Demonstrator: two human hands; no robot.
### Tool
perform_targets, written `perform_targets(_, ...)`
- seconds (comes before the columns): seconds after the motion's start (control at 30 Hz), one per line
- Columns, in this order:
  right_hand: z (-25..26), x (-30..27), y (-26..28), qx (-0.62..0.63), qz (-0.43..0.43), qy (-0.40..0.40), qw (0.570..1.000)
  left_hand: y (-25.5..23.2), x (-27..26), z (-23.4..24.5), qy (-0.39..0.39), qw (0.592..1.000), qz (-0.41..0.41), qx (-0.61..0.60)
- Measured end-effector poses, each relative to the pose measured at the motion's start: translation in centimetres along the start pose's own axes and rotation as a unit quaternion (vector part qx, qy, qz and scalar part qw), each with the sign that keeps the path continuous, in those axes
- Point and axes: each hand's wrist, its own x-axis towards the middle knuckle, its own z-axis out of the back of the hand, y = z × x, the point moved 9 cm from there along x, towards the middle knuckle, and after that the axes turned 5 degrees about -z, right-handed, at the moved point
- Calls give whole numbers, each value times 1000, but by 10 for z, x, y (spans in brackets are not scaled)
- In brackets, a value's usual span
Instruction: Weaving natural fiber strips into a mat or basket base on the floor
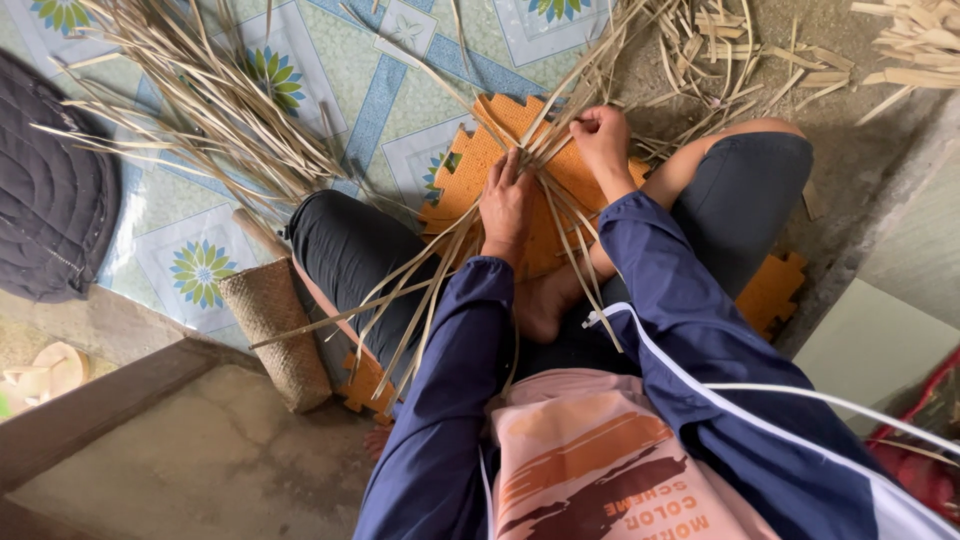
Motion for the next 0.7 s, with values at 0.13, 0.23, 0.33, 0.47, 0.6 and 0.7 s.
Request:
perform_targets(0.13,-6,-8,19,77,22,22,997,2,2,4,-4,1000,13,-10)
perform_targets(0.23,-6,-30,37,165,2,68,984,5,0,1,-6,999,28,-37)
perform_targets(0.33,5,-65,71,123,24,100,987,8,-3,-8,1,999,27,-29)
perform_targets(0.47,13,-97,107,2,98,79,992,10,-5,-13,-1,1000,27,0)
perform_targets(0.6,27,-114,125,-31,145,34,988,11,-6,-13,-13,999,33,3)
perform_targets(0.7,32,-122,137,-27,185,19,982,13,-7,-18,-20,999,38,7)
